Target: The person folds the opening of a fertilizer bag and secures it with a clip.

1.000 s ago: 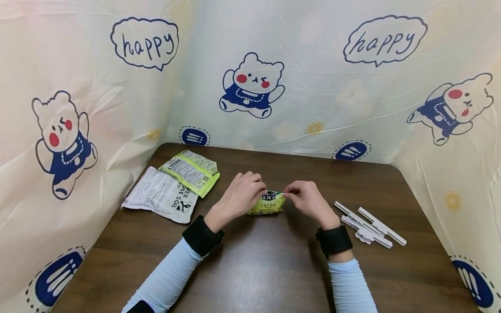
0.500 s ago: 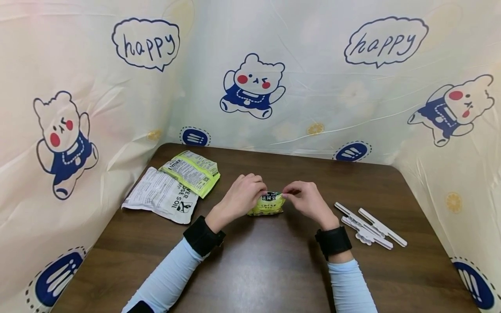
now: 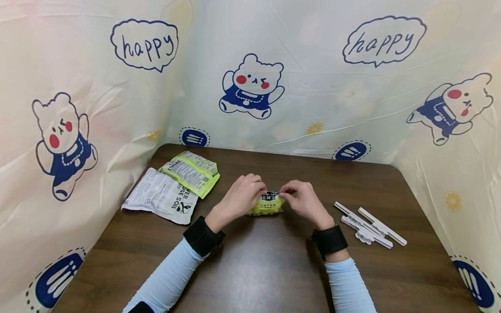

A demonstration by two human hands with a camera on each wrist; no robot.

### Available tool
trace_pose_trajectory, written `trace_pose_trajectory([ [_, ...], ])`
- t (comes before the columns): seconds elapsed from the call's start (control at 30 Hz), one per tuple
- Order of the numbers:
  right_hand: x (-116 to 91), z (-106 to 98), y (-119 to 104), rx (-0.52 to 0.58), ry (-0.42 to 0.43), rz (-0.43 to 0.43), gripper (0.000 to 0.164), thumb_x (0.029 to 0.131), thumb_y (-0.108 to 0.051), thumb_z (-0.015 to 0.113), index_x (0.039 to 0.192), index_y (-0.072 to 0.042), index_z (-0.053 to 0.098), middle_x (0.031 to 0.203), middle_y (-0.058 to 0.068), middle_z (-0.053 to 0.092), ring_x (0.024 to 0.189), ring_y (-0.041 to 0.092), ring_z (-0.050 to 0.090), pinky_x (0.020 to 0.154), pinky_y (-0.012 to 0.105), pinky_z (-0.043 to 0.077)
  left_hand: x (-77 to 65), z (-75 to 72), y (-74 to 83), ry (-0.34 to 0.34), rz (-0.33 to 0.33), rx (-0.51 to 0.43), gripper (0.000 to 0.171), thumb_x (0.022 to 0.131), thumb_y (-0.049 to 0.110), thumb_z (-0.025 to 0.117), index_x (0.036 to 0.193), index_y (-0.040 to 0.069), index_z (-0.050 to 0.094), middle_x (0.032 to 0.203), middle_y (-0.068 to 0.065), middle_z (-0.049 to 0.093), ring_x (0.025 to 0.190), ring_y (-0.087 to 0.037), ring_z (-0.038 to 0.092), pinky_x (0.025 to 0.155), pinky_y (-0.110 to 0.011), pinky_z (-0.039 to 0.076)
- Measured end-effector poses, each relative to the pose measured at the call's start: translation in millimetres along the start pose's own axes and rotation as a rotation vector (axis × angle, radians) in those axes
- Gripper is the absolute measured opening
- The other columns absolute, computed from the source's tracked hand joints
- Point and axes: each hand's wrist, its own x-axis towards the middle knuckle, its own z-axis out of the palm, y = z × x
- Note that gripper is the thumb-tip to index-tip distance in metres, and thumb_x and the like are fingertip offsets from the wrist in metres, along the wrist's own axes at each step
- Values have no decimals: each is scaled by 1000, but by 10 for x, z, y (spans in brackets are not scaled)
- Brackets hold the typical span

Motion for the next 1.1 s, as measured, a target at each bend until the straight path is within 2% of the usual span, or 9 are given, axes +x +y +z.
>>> trace_pose_trajectory([
  [0.23, 4, 12, 10, 12, 7, 5, 6, 95, -2, 79, 95, -8, 80, 93, -2, 72, 85, 14, 68, 75, 37, 59, 3, 11, -6, 4, 9, -11, 10, 103, 16, 72, 96, 14, 78, 91, 2, 64, 89, -19, 59, 75, -35, 46],
  [0.5, 26, 73, -21, 62, -14, -12, 7, 94, -3, 80, 99, -8, 79, 96, 1, 73, 90, 17, 69, 82, 55, 58, -5, 43, 6, -1, 3, -25, 7, 101, 18, 74, 98, 14, 80, 90, 3, 65, 87, -17, 58, 75, -34, 46],
  [0.73, 51, 100, -86, 33, -3, -46, 6, 95, -4, 79, 98, -9, 79, 95, 1, 73, 90, 16, 67, 80, 47, 57, 6, 42, 11, -5, -5, -9, 8, 102, 18, 74, 99, 14, 80, 90, 2, 66, 87, -17, 58, 74, -33, 45],
  [1.1, 43, 147, -87, 21, 42, -46, 8, 94, 0, 79, 92, -8, 79, 90, 0, 72, 86, 17, 66, 74, 48, 57, -1, 75, 4, 17, 13, 14, 9, 102, 18, 73, 97, 14, 79, 89, 3, 66, 87, -18, 58, 72, -32, 43],
])
